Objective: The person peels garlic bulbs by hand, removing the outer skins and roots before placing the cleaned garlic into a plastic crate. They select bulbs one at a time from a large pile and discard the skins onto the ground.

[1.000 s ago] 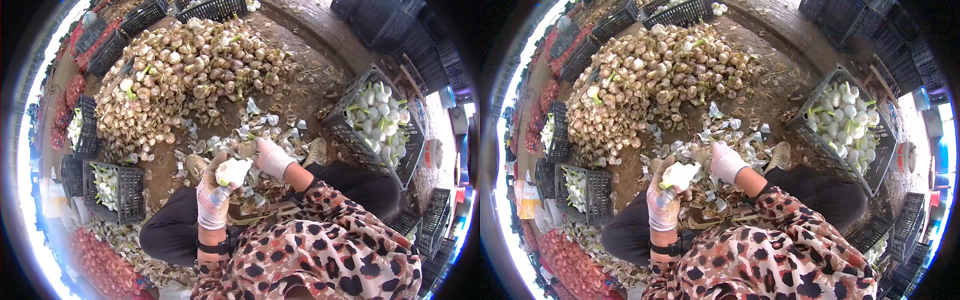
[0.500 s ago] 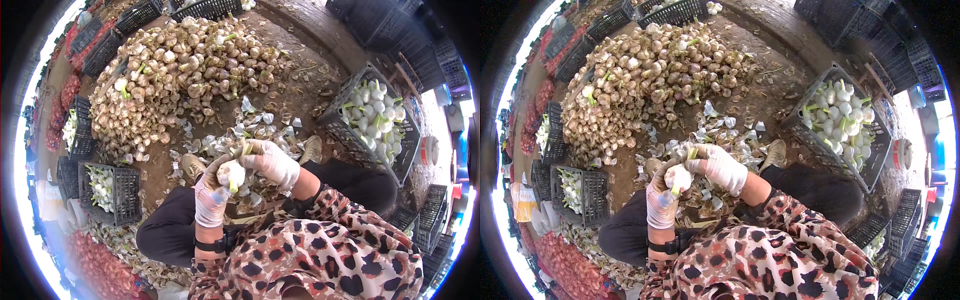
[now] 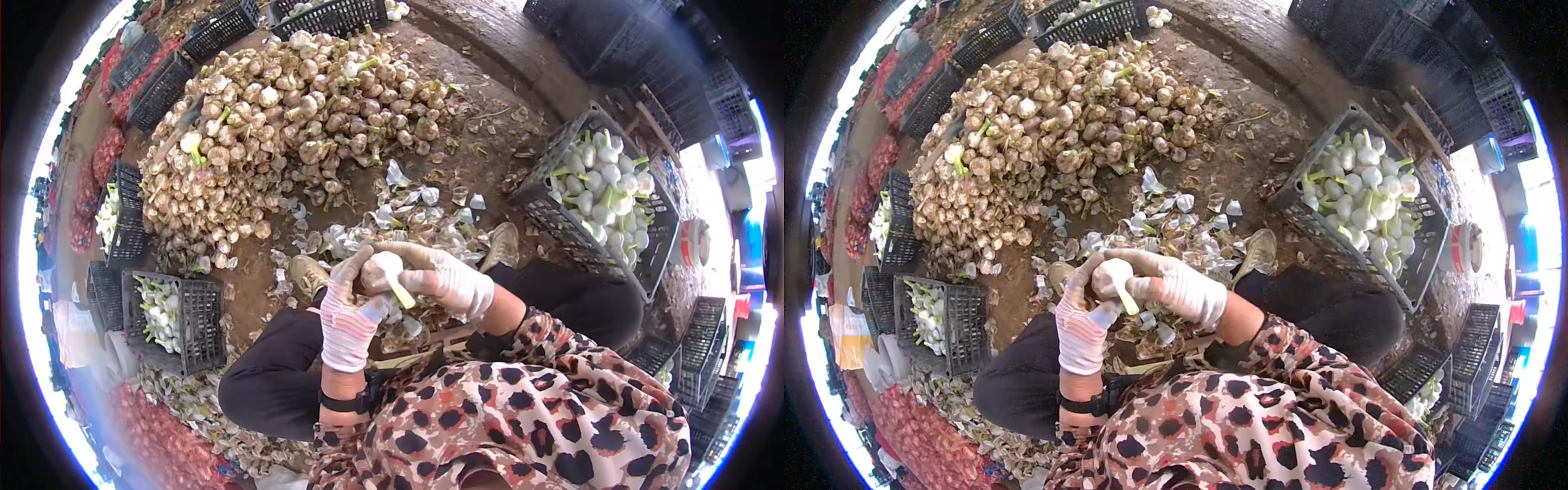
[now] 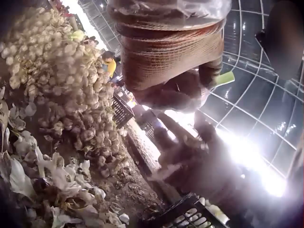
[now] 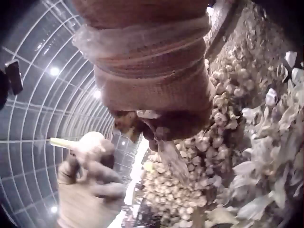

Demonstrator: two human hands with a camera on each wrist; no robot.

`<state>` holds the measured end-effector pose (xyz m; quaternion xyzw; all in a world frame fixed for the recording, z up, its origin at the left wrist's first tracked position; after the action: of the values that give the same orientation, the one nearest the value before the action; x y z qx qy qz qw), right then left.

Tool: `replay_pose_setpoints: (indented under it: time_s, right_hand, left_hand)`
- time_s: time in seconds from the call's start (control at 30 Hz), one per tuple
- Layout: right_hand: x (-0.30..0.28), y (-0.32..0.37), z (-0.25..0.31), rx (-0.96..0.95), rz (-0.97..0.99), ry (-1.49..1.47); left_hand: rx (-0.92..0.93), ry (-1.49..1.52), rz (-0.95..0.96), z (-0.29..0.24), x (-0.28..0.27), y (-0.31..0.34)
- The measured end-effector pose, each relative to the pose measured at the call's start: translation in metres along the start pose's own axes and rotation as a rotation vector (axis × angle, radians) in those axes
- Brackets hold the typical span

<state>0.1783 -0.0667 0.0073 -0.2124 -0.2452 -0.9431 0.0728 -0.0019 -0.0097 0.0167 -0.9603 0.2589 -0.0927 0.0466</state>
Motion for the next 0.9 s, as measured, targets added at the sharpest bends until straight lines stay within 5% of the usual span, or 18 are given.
replay_pose_setpoints:
  time_s: [0.07,0.2,0.33,0.53,0.63,0.77,0.9]
  right_hand:
    - [-0.001,-0.003,-0.004,0.051,-0.087,-0.049]
    - [-0.001,-0.009,-0.016,-0.083,-0.253,0.209]
    - [0.008,-0.007,-0.011,-0.339,-0.425,0.704]
    - [0.009,-0.007,-0.005,-0.374,-0.478,0.976]
    - [0.005,-0.008,-0.002,-0.430,-0.410,0.874]
    - [0.003,-0.008,-0.012,-0.026,-0.263,0.251]
    - [-0.007,-0.011,-0.018,0.097,-0.118,0.019]
  left_hand:
    - [0.167,-0.590,0.094,-0.001,-0.002,-0.004]
    - [-0.040,-0.430,-0.086,0.008,-0.011,0.006]
    - [0.100,-0.883,0.241,-0.007,-0.007,-0.007]
    - [0.153,-0.920,0.217,0.011,0.000,-0.005]
    - [0.070,-0.797,0.076,0.020,-0.003,-0.002]
    - [-0.273,-0.328,-0.179,0.018,-0.003,-0.004]
    - [-0.353,-0.101,-0.333,0.026,-0.006,-0.001]
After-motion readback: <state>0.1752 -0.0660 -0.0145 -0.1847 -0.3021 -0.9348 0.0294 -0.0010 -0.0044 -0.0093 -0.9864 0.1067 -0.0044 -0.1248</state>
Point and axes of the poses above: each hand's wrist, its own y-axis away from the middle knuckle, its own x-axis out of the palm, z = x × y, the point moved 1 cm from there along -y, towards the middle knuckle, and after that the axes turned 14 degrees about x, right-handed, at the moved point
